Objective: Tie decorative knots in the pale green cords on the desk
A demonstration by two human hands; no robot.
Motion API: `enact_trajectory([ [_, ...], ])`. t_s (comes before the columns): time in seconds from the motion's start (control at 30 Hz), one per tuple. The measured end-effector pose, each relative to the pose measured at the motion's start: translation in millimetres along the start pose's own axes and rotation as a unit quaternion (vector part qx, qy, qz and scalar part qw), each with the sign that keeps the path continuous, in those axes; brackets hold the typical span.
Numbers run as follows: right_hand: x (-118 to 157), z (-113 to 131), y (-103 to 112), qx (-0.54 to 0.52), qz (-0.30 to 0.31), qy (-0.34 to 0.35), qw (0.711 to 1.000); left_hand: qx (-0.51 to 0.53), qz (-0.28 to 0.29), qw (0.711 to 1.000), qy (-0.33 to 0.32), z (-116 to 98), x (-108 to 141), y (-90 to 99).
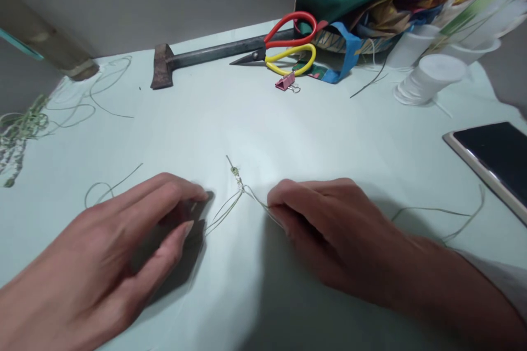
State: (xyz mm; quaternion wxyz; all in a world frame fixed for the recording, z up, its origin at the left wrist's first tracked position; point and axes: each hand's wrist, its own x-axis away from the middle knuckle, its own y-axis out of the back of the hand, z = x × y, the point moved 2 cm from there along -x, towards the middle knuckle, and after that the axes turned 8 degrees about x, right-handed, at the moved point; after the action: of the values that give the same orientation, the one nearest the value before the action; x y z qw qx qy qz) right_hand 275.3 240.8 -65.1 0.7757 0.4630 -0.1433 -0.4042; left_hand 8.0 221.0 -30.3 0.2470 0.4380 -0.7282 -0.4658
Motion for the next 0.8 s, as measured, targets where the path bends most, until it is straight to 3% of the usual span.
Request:
enact_trajectory([
  [0.13,-2,-3,2,-0.028,-0.012,-0.026,0.999,0.011,-0.011,1.000,-0.023,-14,-19,-8.5],
  [0.3,-2,-3,3,-0.032,-0.023,-0.015,0.999,0.009,-0.025,0.997,-0.079,-23,-26,-27.2],
  [0.5,4,0,6,-0.043,-0.061,0.024,0.997,0.027,-0.021,0.995,-0.096,-20,-26,-25.6],
  [0.6,4,-1,6,-0.045,-0.054,0.019,0.997,0.054,-0.029,0.996,-0.060,-20,-22,-24.2],
  [0.7,2,-2,5,-0.050,-0.040,0.019,0.998,0.114,-0.049,0.992,0.021,-17,-20,-22.4],
  [0.8,1,-2,3,-0.060,-0.021,0.026,0.998,0.257,-0.034,0.957,0.128,-10,-22,-20.9],
])
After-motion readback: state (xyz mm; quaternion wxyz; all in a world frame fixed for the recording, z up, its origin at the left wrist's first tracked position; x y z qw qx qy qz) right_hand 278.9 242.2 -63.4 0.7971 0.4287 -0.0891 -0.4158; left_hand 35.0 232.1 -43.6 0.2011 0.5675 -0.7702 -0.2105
